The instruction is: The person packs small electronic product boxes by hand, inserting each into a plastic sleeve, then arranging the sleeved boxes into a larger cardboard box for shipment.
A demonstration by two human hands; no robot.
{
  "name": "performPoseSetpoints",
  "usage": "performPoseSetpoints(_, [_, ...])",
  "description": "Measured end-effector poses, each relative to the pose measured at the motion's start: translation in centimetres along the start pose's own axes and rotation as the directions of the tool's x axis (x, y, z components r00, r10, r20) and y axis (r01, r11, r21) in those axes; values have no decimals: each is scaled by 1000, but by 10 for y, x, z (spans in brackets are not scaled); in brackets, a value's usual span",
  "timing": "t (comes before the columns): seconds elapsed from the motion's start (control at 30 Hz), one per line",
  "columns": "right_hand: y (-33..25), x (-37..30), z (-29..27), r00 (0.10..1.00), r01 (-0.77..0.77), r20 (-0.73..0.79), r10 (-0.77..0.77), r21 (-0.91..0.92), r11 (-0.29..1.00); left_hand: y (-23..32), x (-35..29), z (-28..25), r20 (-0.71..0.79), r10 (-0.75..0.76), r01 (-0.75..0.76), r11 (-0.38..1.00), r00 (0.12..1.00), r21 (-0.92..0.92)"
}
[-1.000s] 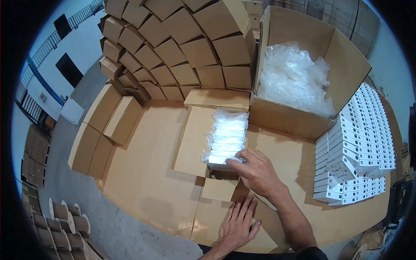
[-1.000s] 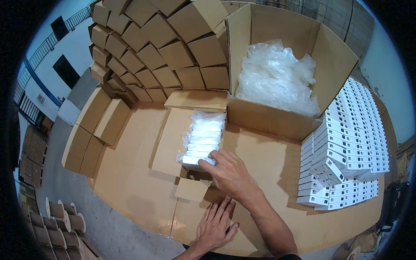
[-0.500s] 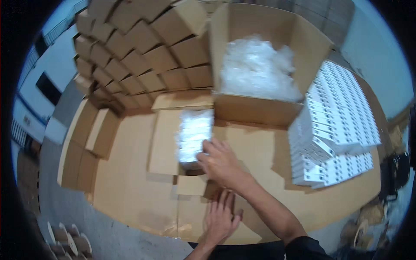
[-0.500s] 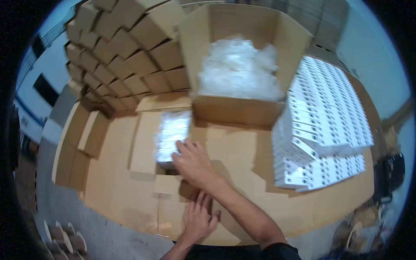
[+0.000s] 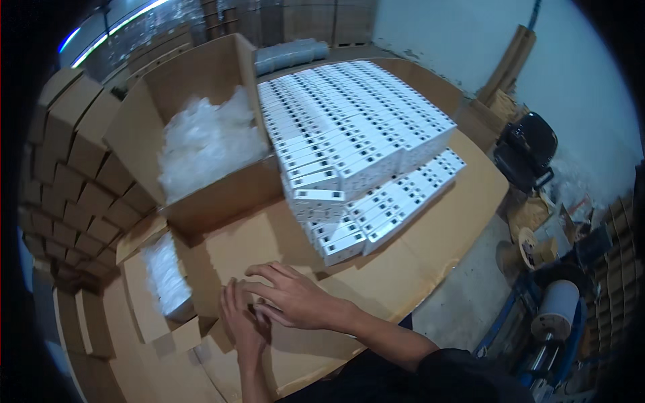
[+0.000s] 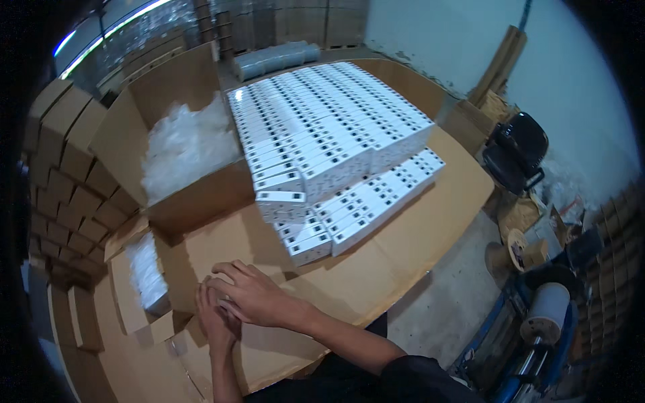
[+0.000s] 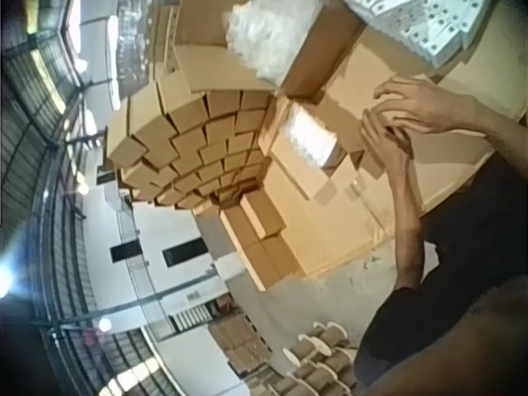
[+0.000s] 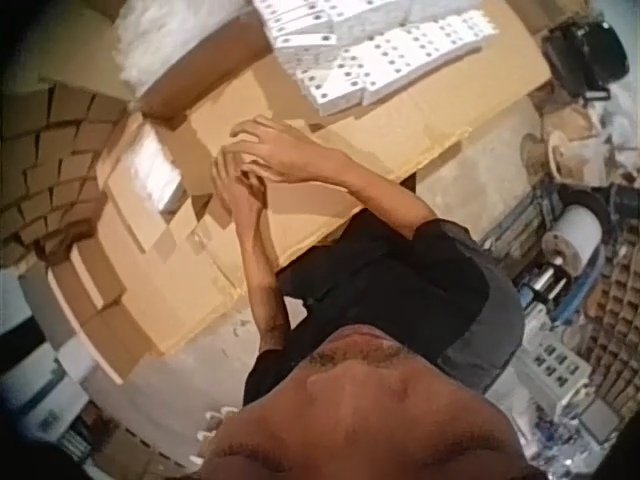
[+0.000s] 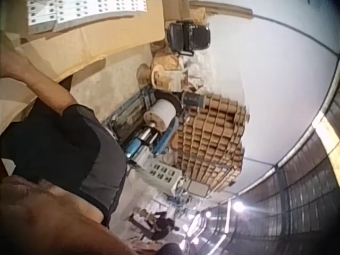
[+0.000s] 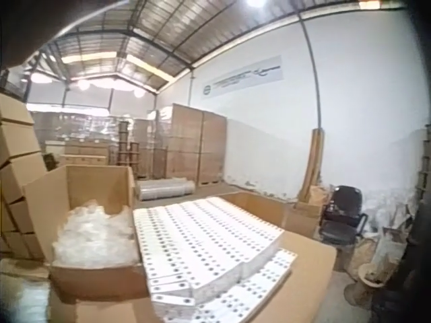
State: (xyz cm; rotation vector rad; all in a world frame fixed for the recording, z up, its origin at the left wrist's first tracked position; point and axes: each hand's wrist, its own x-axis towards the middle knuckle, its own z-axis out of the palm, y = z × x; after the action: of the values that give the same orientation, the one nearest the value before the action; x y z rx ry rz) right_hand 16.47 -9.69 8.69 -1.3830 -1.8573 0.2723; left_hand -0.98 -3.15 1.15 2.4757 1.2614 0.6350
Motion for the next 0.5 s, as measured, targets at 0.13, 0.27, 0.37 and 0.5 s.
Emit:
performPoseSetpoints(0.13, [12, -52, -44, 983, -84, -173, 68, -89, 992, -3, 22, 4, -44, -23, 25, 999, 999, 32])
performPoseSetpoints(0.27, [32, -98, -86, 932, -237, -323, 163, -204, 950, -7, 40, 16, -67, -14, 17, 999, 998, 43])
performPoseSetpoints(0.37, [44, -118, -105, 864, -404, -446, 232, -340, 850, -12, 50, 19, -80, -17, 21, 999, 997, 50])
performPoseSetpoints(0.5, [58, -126, -113, 832, -494, -494, 252, -455, 740, -16, 62, 20, -84, -37, 42, 997, 996, 58])
